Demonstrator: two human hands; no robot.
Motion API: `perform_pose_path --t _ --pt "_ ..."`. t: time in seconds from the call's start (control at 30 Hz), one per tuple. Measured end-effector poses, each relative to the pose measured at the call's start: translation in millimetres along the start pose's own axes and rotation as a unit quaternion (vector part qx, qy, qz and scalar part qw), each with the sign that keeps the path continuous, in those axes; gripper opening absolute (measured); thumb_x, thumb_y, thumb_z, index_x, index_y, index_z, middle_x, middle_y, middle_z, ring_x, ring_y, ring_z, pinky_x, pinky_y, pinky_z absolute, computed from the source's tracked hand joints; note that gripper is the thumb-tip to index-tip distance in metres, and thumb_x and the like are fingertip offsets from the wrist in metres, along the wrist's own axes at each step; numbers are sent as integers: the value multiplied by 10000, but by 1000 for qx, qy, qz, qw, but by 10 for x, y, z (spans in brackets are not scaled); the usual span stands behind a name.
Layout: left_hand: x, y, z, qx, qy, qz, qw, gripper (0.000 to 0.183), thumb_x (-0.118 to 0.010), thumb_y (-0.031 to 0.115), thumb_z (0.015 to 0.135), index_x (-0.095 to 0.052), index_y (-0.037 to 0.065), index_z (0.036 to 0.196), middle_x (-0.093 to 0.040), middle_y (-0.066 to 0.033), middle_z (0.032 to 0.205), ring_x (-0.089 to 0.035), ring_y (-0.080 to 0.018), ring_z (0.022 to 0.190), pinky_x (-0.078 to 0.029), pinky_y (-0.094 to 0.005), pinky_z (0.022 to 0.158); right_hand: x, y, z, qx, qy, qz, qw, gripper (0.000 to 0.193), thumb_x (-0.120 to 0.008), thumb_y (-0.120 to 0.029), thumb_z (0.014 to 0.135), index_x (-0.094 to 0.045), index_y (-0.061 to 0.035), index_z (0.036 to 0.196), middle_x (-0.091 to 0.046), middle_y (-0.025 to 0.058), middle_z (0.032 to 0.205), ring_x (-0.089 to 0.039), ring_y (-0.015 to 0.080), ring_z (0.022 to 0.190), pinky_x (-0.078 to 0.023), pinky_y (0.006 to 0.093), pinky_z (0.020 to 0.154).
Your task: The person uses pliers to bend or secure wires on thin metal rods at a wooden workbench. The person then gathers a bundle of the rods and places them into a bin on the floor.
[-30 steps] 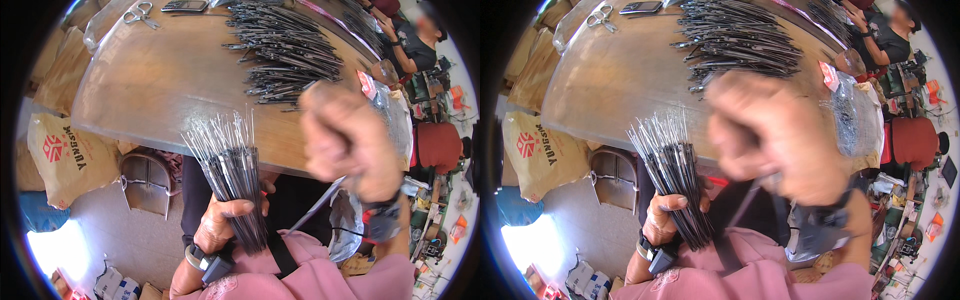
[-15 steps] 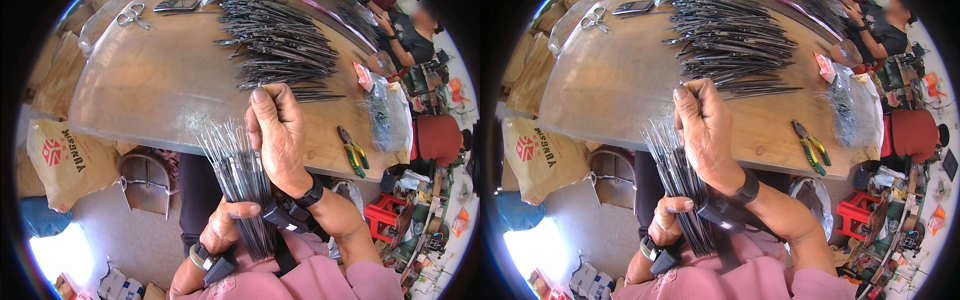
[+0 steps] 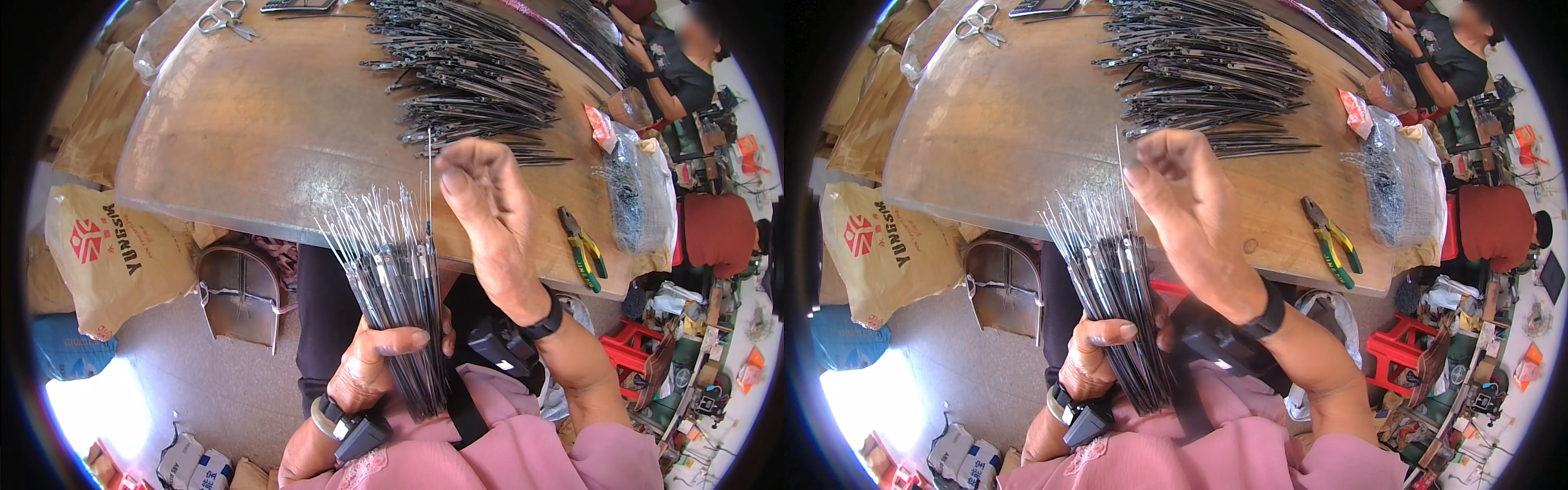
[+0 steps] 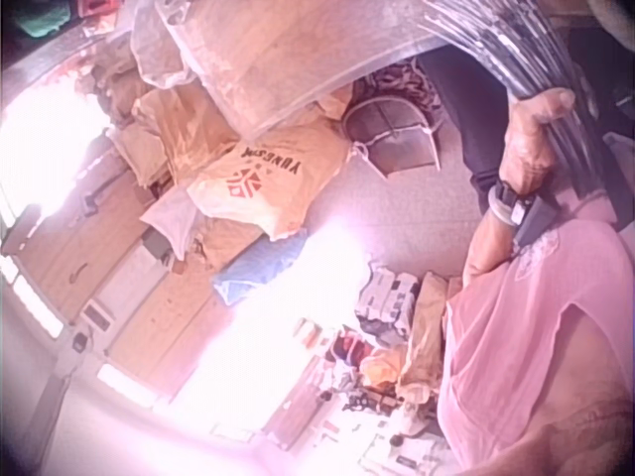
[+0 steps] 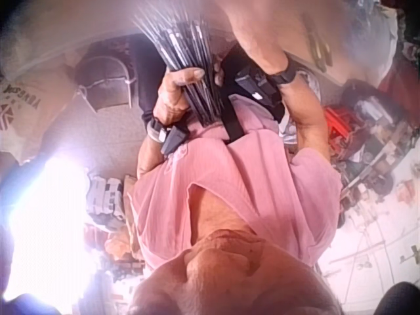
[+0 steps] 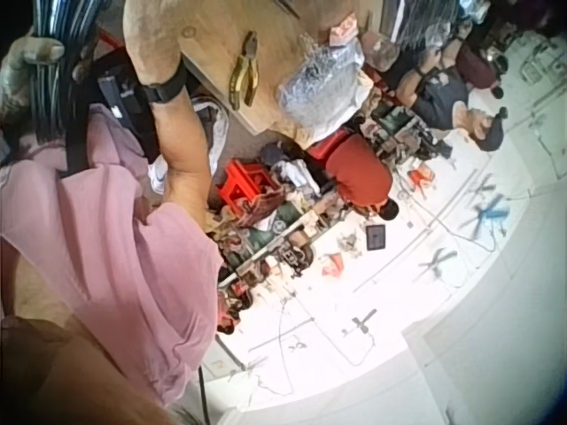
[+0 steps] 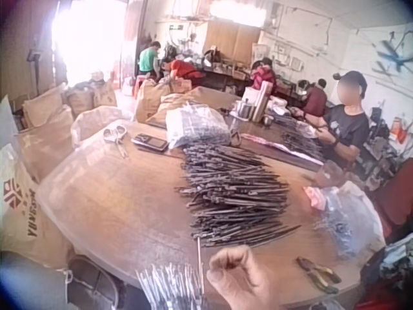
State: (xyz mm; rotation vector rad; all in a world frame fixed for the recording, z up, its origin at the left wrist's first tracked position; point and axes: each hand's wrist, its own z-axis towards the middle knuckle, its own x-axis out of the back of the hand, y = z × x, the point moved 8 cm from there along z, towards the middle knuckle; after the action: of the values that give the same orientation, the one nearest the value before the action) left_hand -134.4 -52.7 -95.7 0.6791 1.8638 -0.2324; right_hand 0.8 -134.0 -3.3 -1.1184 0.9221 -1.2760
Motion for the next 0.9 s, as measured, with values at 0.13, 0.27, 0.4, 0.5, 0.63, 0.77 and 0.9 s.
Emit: perform_pose_path --t 0.13,0.27,0.4,0.5,0.63,0.77,0.9 --pt "-5 20 -10 -5 18 18 1000 480 -706 85 662 -591 -48 1109 -640 -163 938 -639 -287 809 -527 -395 787 45 -103 -229 5 -110 -122 986 138 -696 -113 897 -642 -27 989 -661 43 854 -630 125 791 -500 274 745" --pt "-39 6 25 3 16 33 999 513 -711 109 660 -582 -51 1131 -640 -170 934 -649 -292 820 -533 -400 789 68 -22 -368 -20 -103 -113 988 165 -700 -54 883 -629 -5 1024 -655 44 854 -622 105 798 -504 255 719" --pt "-56 -8 22 8 24 26 999 532 -704 104 665 -572 -51 1156 -644 -174 936 -658 -305 842 -551 -415 803 77 83 -448 -129 -85 -46 987 171 -670 -29 898 -611 11 1054 -650 35 851 -600 76 786 -497 238 698" --pt "-60 1 -4 9 46 29 999 549 -699 102 668 -564 -55 1176 -648 -179 944 -666 -319 868 -565 -427 824 81 142 -489 -207 -87 -5 974 143 -653 -25 907 -598 11 1034 -646 19 855 -579 54 743 -481 219 654" --pt "-69 18 -36 18 74 31 997 560 -685 106 679 -556 -63 1196 -661 -194 957 -681 -327 873 -579 -441 820 71 101 -525 -161 -74 -85 981 109 -685 -57 904 -595 -19 952 -643 9 822 -571 50 665 -471 215 599" --pt "-26 28 -44 20 53 28 998 541 -680 123 684 -562 -70 1175 -676 -199 921 -693 -318 822 -592 -444 786 7 -40 -564 39 -42 -183 981 141 -672 59 810 -613 -28 904 -629 99 798 -608 251 712 -481 323 625" --pt "38 58 -31 -12 67 47 997 511 -700 155 671 -590 -64 1119 -672 -182 874 -681 -291 766 -583 -393 731 -53 -39 -554 67 -52 -197 977 162 -681 63 800 -613 -35 910 -622 103 817 -587 291 737 -476 355 646"
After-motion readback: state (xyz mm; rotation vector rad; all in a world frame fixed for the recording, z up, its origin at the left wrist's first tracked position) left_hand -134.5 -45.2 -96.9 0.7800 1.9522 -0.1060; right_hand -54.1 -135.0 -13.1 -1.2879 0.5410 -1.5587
